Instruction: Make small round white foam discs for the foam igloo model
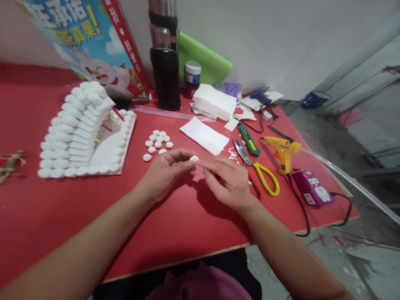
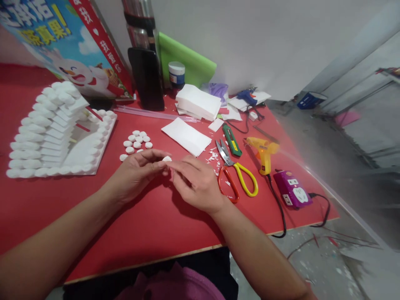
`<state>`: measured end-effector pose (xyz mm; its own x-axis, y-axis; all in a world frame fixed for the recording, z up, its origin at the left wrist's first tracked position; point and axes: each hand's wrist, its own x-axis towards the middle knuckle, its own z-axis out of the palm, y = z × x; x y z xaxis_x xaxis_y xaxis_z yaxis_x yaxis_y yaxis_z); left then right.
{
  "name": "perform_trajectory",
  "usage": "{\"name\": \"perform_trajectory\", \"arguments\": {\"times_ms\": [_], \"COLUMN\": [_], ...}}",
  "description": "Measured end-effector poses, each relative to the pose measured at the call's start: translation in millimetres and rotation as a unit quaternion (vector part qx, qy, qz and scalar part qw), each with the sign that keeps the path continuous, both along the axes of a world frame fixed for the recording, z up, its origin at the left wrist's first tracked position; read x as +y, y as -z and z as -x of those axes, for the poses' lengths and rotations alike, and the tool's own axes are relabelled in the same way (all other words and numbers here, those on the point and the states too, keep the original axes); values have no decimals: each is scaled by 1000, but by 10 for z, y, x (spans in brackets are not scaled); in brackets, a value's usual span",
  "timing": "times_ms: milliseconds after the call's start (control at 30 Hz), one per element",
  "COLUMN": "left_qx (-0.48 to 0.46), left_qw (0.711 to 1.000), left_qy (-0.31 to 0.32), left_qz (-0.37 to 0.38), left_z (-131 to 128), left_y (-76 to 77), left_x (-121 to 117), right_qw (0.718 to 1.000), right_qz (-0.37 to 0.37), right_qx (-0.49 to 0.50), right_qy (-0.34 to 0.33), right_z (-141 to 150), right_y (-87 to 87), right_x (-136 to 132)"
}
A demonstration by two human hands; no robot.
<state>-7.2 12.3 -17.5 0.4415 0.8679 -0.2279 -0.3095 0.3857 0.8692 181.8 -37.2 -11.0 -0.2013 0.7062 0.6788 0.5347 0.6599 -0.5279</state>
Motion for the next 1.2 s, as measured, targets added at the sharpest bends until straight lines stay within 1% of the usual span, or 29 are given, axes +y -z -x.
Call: {"name": "perform_trajectory", "arguments": {"times_ms": [67, 167, 233, 300, 400, 500, 600, 867, 1000, 1100, 1200], "left_qx": [48, 107, 125, 132, 117, 74, 32, 27, 15, 7, -3], "left_qw": [996, 980, 971, 967, 976, 992, 999, 998, 998, 995, 992], "left_qy": [-27, -37, -36, -31, -20, 0, 19, 44, 53, 70, 87], "left_qz": [-71, -161, -200, -215, -182, -98, -28, 26, 37, 66, 90], "left_z": [-3, -3, -2, 1, 11, 20, 21, 22, 11, 0, -1], "left_y": [-39, -95, -112, -107, -68, -26, -13, -47, -67, -90, -103], "left_x": [-19, -40, -43, -41, -34, -34, -35, -36, -35, -21, -6], "right_qw": [999, 995, 993, 993, 992, 990, 991, 992, 993, 990, 981], "right_qz": [19, 54, 67, 74, 92, 123, 121, 109, 103, 124, 170], "right_qx": [30, 58, 64, 64, 69, 62, 49, 53, 53, 67, 94], "right_qy": [24, 62, 68, 64, 59, 40, 21, 20, 21, 24, 20], "right_z": [2, -1, -3, 0, 9, 18, 25, 16, 4, 1, 7], "right_y": [-33, -58, -56, -48, -43, -45, -42, -16, -33, -33, -15], "right_x": [1, 12, 17, 16, 13, 18, 30, 41, 40, 35, 38]}}
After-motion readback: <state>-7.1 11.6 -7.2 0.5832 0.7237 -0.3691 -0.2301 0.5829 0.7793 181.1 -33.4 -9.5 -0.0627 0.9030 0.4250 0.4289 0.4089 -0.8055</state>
